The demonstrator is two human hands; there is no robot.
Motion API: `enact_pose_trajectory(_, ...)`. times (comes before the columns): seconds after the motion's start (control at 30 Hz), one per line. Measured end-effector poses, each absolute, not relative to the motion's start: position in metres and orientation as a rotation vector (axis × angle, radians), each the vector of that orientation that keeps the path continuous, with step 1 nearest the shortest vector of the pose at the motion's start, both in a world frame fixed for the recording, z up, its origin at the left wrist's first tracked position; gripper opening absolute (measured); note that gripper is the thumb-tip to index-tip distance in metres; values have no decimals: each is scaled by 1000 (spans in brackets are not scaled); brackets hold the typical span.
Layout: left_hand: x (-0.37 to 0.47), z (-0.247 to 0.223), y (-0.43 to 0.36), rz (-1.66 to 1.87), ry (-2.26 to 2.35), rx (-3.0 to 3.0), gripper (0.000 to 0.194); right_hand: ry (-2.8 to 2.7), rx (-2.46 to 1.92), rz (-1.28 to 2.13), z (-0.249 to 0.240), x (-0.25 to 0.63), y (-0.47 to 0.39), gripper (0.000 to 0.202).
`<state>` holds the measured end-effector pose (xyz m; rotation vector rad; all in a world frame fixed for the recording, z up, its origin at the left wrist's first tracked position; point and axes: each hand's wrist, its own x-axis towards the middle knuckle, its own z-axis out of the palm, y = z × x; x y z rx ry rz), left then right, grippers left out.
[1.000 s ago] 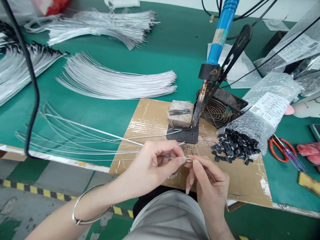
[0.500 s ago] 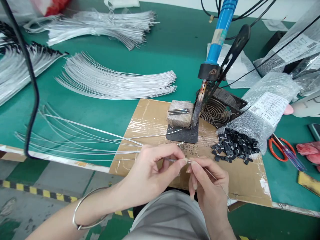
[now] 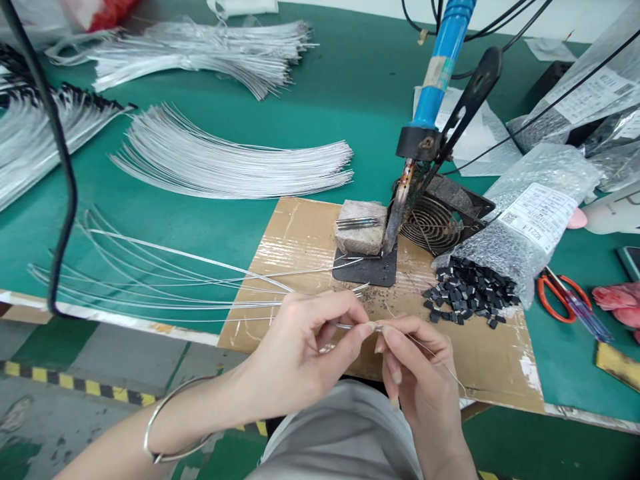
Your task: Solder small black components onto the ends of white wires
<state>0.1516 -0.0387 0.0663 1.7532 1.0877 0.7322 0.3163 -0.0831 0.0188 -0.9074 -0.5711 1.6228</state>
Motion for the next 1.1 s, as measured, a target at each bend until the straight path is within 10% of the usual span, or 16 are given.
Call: enact_pose_trajectory(1.1, 157, 56, -46, 883, 1179, 1827, 16, -479, -909, 1660, 20, 313, -81, 9)
